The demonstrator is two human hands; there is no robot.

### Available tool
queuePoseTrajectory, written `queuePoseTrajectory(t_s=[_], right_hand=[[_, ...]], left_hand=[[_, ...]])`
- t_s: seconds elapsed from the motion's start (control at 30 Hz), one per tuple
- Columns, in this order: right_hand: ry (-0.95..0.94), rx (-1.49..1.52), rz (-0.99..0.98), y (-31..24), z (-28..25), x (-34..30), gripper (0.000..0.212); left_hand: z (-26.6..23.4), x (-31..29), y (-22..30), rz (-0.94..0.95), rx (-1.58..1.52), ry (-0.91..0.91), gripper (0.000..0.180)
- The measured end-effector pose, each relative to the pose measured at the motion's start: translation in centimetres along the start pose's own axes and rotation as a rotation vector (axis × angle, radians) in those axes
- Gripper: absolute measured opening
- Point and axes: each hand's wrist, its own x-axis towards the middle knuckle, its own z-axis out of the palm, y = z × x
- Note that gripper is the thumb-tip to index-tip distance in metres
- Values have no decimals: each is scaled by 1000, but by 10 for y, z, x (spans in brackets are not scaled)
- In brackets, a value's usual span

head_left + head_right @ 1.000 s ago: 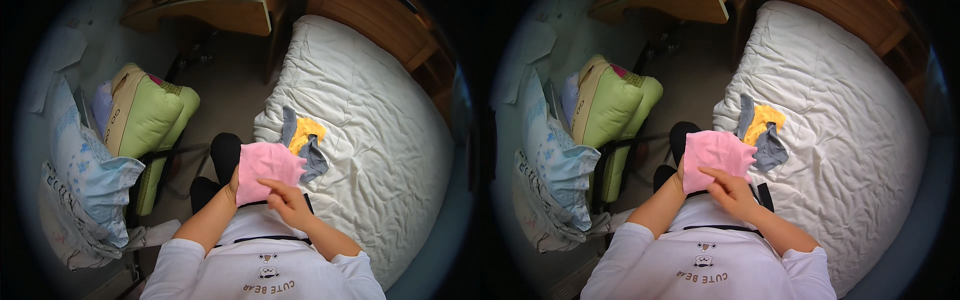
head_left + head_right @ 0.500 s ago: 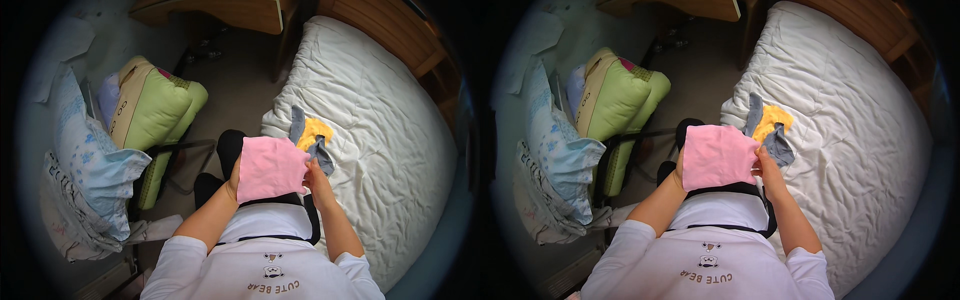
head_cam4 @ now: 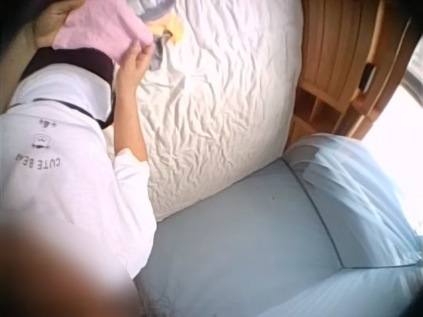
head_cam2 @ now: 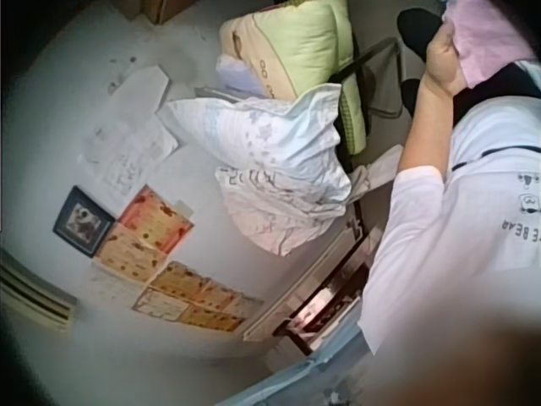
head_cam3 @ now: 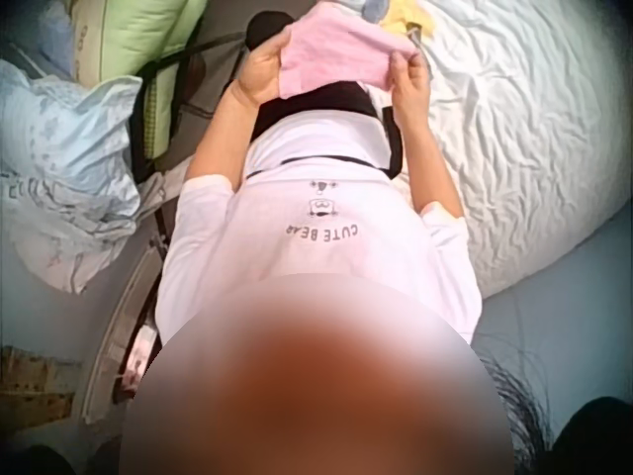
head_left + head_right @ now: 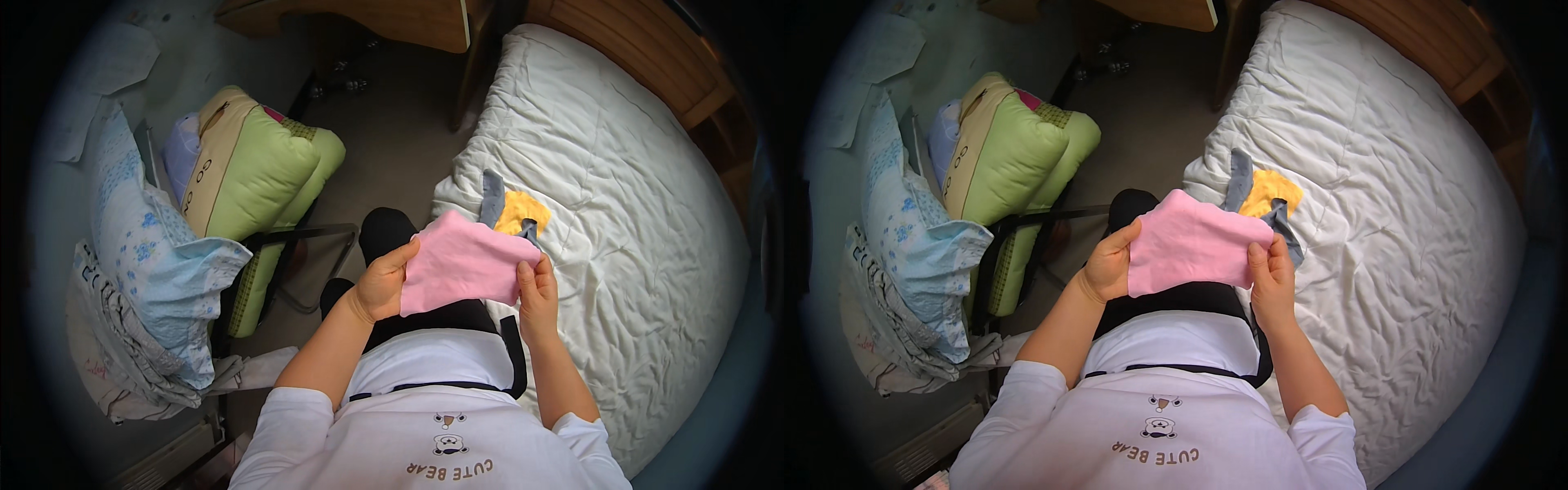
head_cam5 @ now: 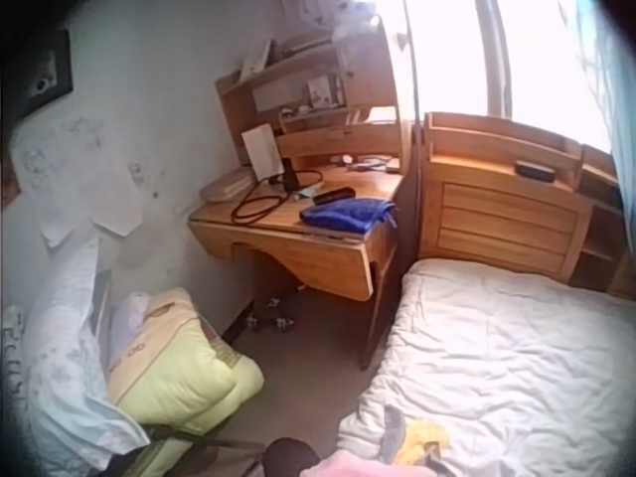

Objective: The person removes a hanger with several socks from a radiator, walks to a chair, and folds each sock one by one. The folded socks are stacked on the bed.

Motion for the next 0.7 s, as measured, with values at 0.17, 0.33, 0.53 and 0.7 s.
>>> queuePoseTrajectory(t_s=[0.17,0.33,0.53,0.7], right_hand=[[11,-35,2,0,1,1,26],[17,-16,21,0,1,-1,26],[39,6,1,1,4,0,25],[46,27,-8,1,4,1,25]], left_hand=[[2,-3,3,-12,-70,-32,46],[-4,-6,5,8,-30,23,44],[-1,-6,5,19,-42,14,43],[9,-5,6,49,196,108,42]])
